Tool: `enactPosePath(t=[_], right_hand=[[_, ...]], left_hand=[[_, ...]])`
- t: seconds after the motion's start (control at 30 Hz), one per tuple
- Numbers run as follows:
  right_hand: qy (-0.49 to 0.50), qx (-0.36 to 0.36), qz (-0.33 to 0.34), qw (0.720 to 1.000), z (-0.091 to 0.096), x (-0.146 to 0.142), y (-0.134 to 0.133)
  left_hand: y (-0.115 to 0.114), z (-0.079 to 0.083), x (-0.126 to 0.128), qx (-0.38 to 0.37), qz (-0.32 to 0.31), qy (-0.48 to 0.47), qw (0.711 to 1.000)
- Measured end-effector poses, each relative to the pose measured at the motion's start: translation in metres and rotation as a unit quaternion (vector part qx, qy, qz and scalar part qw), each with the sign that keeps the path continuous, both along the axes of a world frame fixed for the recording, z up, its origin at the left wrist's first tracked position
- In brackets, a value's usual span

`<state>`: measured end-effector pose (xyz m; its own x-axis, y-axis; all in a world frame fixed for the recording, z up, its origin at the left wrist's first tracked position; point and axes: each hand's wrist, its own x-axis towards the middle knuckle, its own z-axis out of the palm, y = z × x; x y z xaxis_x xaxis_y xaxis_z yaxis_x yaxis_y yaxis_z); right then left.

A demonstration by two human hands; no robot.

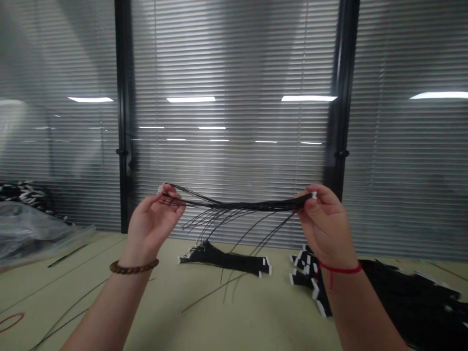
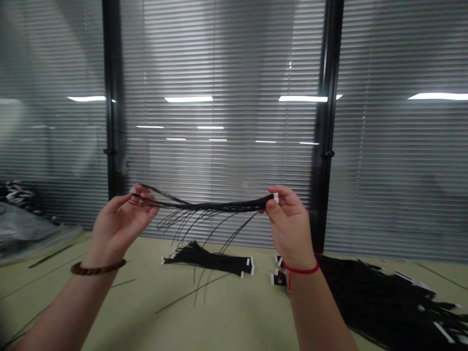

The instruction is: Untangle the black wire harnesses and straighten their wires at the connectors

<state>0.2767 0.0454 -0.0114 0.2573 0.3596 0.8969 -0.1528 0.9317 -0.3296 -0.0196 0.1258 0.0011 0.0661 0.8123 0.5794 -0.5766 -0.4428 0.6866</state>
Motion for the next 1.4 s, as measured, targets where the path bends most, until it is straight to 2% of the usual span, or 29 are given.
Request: enactPosePath(t=[0.07, 0.17, 0.27, 0.33, 0.4, 0.47, 0.53, 0.57, 0.7, 0.77, 0.9, 1.0, 1.07, 1.13, 1.23, 1.4], right_hand=[[-0.003, -0.023, -0.033, 0.999, 0.002, -0.004, -0.005], [-0.027, -0.062, -0.073, 0.995, 0.005, -0.011, -0.014], [-0.080, -0.088, -0.099, 0.988, 0.005, -0.023, -0.024], [-0.129, -0.098, -0.108, 0.981, 0.005, -0.034, -0.028], [-0.176, -0.108, -0.112, 0.972, 0.005, -0.044, -0.032], [-0.204, -0.118, -0.119, 0.964, 0.004, -0.053, -0.034], [-0.209, -0.126, -0.122, 0.962, 0.003, -0.058, -0.035], [-0.207, -0.133, -0.117, 0.962, 0.003, -0.059, -0.034], [-0.234, -0.188, -0.049, 0.953, -0.002, -0.065, -0.029], [-0.252, -0.215, -0.032, 0.943, -0.006, -0.071, -0.025], [-0.229, -0.219, -0.048, 0.947, -0.010, -0.078, -0.017], [-0.163, -0.211, -0.051, 0.962, -0.007, -0.070, -0.013], [-0.077, -0.186, -0.068, 0.977, -0.002, -0.055, -0.012], [0.034, -0.131, -0.100, 0.986, 0.004, -0.035, -0.012], [0.170, -0.052, -0.131, 0.975, 0.010, -0.005, -0.014], [0.243, -0.023, -0.141, 0.959, 0.005, 0.028, -0.007]], left_hand=[[0.007, -0.004, -0.003, -0.005, 0.057, 0.071, 0.996], [0.012, -0.009, -0.003, 0.010, 0.158, 0.180, 0.971], [-0.006, -0.008, 0.007, 0.074, 0.209, 0.263, 0.939], [-0.031, -0.008, 0.020, 0.119, 0.182, 0.326, 0.920], [-0.062, -0.011, 0.036, 0.166, 0.126, 0.384, 0.900], [-0.088, -0.018, 0.053, 0.225, 0.005, 0.440, 0.869], [-0.102, -0.027, 0.067, 0.217, -0.095, 0.440, 0.866], [-0.104, -0.031, 0.072, 0.189, -0.115, 0.429, 0.876], [-0.090, -0.037, 0.082, 0.117, -0.113, 0.306, 0.938], [-0.078, -0.035, 0.082, 0.116, -0.096, 0.279, 0.949], [-0.064, -0.034, 0.077, 0.123, -0.070, 0.314, 0.939], [-0.058, -0.037, 0.072, 0.133, -0.059, 0.356, 0.923], [-0.053, -0.039, 0.068, 0.141, -0.064, 0.392, 0.907], [-0.047, -0.039, 0.064, 0.147, -0.074, 0.421, 0.892], [-0.039, -0.035, 0.063, 0.159, -0.096, 0.440, 0.879], [-0.032, -0.034, 0.063, 0.186, -0.102, 0.423, 0.881]])
